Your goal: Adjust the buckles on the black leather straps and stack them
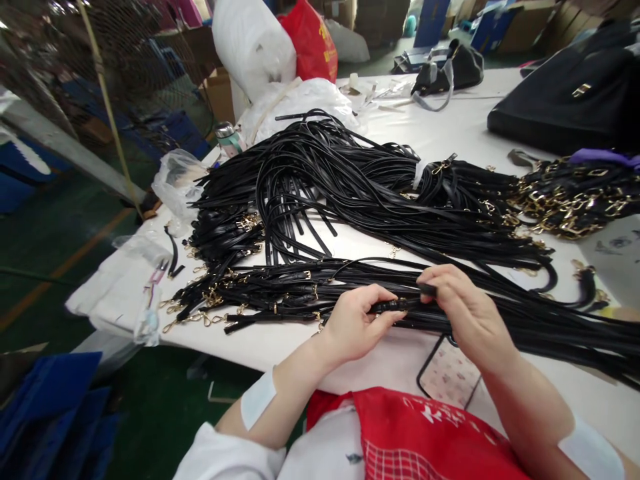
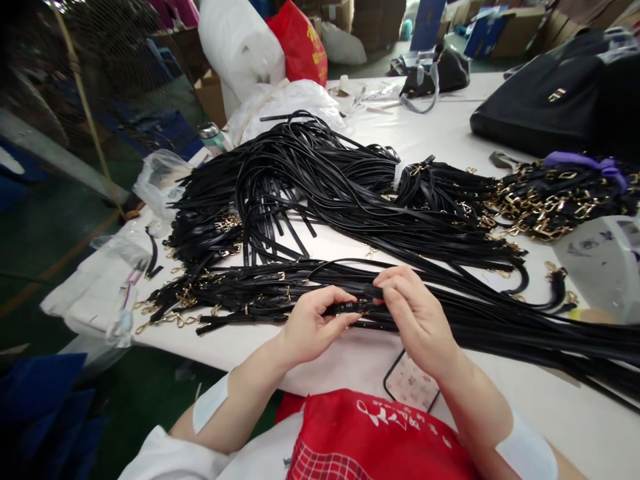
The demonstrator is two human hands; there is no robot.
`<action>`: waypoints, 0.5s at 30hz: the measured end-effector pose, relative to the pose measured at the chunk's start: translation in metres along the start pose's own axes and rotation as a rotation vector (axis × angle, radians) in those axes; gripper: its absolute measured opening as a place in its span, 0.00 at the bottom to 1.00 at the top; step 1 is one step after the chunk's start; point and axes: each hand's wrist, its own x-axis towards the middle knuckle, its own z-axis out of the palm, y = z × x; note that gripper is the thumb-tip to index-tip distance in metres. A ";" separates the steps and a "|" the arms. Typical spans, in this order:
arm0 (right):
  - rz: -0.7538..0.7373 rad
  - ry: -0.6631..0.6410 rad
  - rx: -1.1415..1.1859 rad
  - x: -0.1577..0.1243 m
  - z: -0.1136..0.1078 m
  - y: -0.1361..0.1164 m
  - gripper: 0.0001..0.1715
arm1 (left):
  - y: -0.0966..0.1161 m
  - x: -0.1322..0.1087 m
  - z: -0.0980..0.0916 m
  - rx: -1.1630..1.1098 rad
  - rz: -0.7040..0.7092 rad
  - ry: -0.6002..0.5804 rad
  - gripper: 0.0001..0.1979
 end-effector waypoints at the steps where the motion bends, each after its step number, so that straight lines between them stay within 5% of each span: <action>1: 0.015 -0.051 -0.066 0.002 -0.002 0.001 0.20 | 0.000 0.000 0.000 -0.017 -0.005 -0.002 0.08; 6: 0.069 -0.317 -0.179 0.005 -0.009 0.005 0.23 | -0.003 0.001 -0.003 -0.006 -0.018 -0.012 0.09; 15: 0.044 -0.433 -0.173 0.003 -0.002 0.006 0.19 | -0.006 0.000 0.002 0.133 0.060 -0.141 0.10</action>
